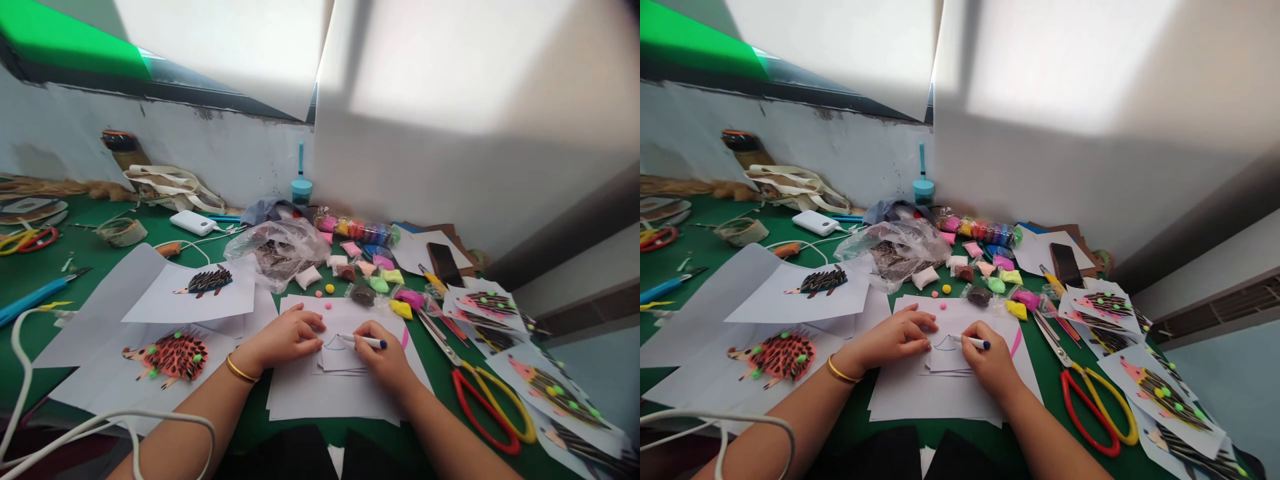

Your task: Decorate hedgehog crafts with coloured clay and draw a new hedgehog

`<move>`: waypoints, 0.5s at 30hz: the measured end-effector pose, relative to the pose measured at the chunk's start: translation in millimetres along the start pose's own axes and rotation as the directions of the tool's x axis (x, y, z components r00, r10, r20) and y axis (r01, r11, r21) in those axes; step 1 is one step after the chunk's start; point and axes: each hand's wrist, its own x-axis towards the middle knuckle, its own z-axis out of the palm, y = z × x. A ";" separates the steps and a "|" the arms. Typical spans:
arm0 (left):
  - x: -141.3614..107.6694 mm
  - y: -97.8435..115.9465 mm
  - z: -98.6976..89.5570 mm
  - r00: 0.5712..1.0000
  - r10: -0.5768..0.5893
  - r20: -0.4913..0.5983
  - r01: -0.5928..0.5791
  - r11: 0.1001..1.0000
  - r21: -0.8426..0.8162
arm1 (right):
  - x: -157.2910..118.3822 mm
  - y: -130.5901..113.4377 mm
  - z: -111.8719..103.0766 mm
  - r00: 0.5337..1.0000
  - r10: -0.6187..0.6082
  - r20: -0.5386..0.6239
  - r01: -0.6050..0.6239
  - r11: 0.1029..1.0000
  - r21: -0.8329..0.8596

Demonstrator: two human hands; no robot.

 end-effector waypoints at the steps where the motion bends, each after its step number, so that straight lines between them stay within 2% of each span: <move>1: 0.1 0.0 0.0 1.000 0.001 0.003 -0.001 1.000 -0.001 | 0.3 0.6 0.6 1.000 0.000 0.002 0.000 1.000 -0.003; 9: 0.1 0.3 0.1 1.000 -0.010 0.005 0.010 1.000 0.001 | 1.7 3.1 2.5 0.999 -0.010 0.030 0.009 1.000 0.008; 15: -0.1 -1.5 1.1 1.000 0.001 0.001 -0.001 1.000 0.002 | 2.4 2.8 2.8 1.000 0.003 -0.001 -0.003 1.000 -0.002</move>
